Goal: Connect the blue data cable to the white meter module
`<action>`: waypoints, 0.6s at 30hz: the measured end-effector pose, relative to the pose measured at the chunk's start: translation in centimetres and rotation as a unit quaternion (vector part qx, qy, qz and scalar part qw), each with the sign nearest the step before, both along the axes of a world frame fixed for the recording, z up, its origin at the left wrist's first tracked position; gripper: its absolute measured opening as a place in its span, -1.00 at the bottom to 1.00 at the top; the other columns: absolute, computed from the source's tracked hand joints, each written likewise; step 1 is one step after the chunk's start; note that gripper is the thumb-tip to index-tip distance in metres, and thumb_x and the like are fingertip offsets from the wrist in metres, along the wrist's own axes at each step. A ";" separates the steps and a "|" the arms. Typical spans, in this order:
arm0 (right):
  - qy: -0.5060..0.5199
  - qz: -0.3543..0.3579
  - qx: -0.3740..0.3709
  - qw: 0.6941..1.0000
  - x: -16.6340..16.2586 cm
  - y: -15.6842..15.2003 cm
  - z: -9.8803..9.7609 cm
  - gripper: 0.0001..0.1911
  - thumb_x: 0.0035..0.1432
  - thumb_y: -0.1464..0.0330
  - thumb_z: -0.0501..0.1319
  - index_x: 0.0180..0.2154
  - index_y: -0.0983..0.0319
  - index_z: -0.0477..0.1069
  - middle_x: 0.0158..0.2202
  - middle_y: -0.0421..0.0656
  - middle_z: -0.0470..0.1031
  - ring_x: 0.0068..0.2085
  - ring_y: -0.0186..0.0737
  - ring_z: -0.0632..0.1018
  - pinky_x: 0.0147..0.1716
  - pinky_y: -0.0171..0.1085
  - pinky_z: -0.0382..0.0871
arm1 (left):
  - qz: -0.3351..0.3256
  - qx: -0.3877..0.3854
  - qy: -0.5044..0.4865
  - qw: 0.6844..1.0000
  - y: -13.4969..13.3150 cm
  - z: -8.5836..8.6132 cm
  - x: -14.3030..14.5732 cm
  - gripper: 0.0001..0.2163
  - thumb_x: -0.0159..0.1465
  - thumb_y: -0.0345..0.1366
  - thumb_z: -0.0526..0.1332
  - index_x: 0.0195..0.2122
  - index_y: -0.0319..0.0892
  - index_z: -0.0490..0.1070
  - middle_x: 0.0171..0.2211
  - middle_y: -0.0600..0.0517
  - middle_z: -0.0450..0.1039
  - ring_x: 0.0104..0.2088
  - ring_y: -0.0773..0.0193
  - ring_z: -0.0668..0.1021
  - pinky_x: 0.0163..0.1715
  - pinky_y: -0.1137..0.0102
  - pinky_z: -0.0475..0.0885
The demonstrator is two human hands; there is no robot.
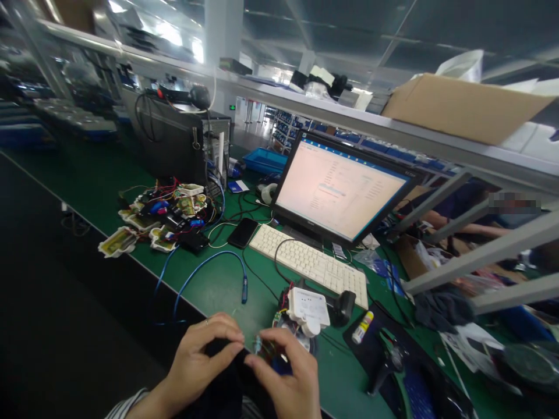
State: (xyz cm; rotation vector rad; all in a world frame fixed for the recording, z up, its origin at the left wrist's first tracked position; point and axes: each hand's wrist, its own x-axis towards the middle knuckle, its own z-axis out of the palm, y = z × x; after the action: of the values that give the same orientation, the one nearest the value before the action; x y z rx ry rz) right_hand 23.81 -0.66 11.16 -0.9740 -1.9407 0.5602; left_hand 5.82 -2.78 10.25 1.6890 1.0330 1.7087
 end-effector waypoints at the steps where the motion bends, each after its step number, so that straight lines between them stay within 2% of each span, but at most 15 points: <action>1: 0.006 -0.002 -0.006 1.000 -0.3 0.1 0.0 -0.74 0.04 0.36 0.37 -0.18 0.15 0.45 -0.33 -0.26 0.58 -0.37 -0.38 0.60 -0.37 -0.53 0.48 | 0.005 -0.010 -0.009 1.000 0.0 -0.1 -0.4 -0.90 0.17 -0.51 0.28 -0.32 -0.20 0.50 -0.44 0.05 0.52 -0.39 0.38 0.57 -0.36 0.53 0.48; 6: 0.033 0.046 -0.041 0.998 -2.0 0.2 -0.1 -0.73 0.07 0.38 0.36 -0.15 0.13 0.47 -0.32 -0.24 0.58 -0.36 -0.36 0.60 -0.36 -0.50 0.49 | 0.005 -0.005 -0.059 0.998 -0.2 -0.8 -1.3 -0.91 0.14 -0.50 0.33 -0.38 -0.20 0.51 -0.47 0.06 0.53 -0.45 0.38 0.58 -0.42 0.56 0.49; 10: 0.041 0.075 -0.036 0.996 -2.9 0.2 -0.1 -0.74 0.03 0.35 0.38 -0.18 0.12 0.46 -0.35 -0.28 0.56 -0.37 -0.39 0.59 -0.38 -0.53 0.47 | 0.012 0.005 -0.068 0.998 -0.3 -0.7 -1.4 -0.92 0.13 -0.48 0.35 -0.38 -0.19 0.52 -0.50 0.07 0.51 -0.47 0.40 0.56 -0.43 0.58 0.47; 14: 0.039 0.035 -0.035 0.998 -2.2 -0.1 -0.2 -0.76 0.04 0.33 0.38 -0.20 0.11 0.46 -0.32 -0.29 0.57 -0.32 -0.40 0.59 -0.32 -0.54 0.46 | 0.025 -0.032 -0.058 0.997 -0.5 -0.2 -1.5 -0.89 0.17 -0.40 0.33 -0.26 -0.16 0.52 -0.43 0.06 0.51 -0.38 0.41 0.56 -0.33 0.58 0.47; 18: 0.016 0.003 -0.015 1.000 -0.7 -0.4 -0.5 -0.75 0.04 0.31 0.38 -0.20 0.10 0.46 -0.31 -0.30 0.57 -0.31 -0.41 0.60 -0.29 -0.56 0.45 | 0.018 -0.039 -0.043 0.998 -0.8 0.1 -0.8 -0.87 0.19 -0.40 0.29 -0.23 -0.13 0.52 -0.43 0.08 0.46 -0.39 0.42 0.52 -0.36 0.58 0.45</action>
State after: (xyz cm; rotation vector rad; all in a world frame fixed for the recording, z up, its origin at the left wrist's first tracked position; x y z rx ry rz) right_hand 23.07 -1.05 10.68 -0.9741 -1.9120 0.6064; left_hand 4.98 -3.59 10.39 1.5437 1.0829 1.7244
